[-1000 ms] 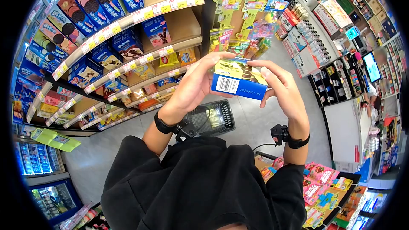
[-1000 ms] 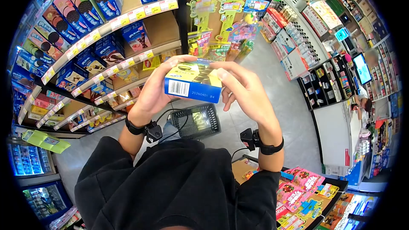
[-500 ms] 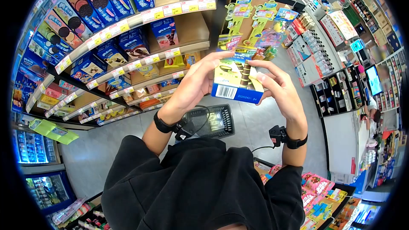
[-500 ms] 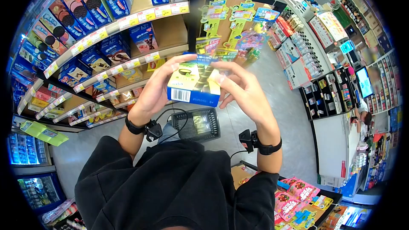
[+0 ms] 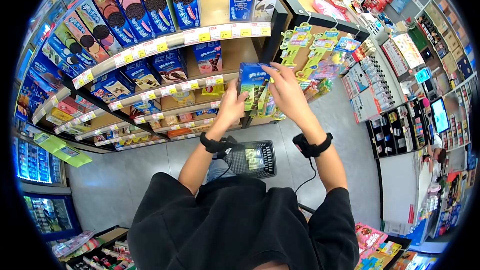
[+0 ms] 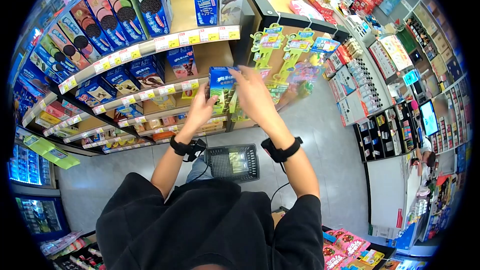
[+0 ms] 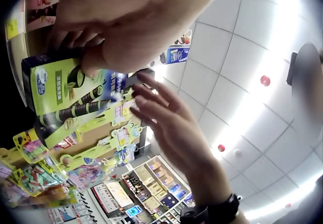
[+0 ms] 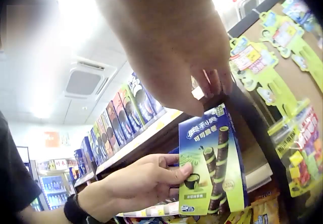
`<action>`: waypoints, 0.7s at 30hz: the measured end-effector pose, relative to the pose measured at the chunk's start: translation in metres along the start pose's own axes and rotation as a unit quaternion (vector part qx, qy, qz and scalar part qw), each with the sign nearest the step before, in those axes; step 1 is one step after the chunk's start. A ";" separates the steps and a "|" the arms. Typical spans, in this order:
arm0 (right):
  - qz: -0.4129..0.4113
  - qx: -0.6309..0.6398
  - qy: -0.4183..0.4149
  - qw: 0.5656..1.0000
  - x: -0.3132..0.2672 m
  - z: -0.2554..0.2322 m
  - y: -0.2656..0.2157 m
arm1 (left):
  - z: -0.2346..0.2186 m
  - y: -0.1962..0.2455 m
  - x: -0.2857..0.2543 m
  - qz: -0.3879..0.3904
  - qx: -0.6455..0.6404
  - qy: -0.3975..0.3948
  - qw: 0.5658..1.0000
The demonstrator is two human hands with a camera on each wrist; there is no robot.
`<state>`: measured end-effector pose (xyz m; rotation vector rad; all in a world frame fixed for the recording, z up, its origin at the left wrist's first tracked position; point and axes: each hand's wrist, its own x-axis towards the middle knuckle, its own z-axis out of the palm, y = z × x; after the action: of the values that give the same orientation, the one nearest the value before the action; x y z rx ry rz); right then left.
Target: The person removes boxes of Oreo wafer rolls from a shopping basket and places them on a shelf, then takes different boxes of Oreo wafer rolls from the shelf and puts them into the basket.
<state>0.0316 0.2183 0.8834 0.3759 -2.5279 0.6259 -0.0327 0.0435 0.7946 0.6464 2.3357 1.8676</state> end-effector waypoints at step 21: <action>-0.044 -0.140 0.009 0.989 0.142 0.135 0.096 | -0.070 -0.070 -0.037 -0.096 -0.051 -0.215 0.971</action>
<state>-0.1778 0.2129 0.8214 0.3744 -2.5210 0.2352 -0.0408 -0.0457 0.7393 0.7007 1.9393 1.5641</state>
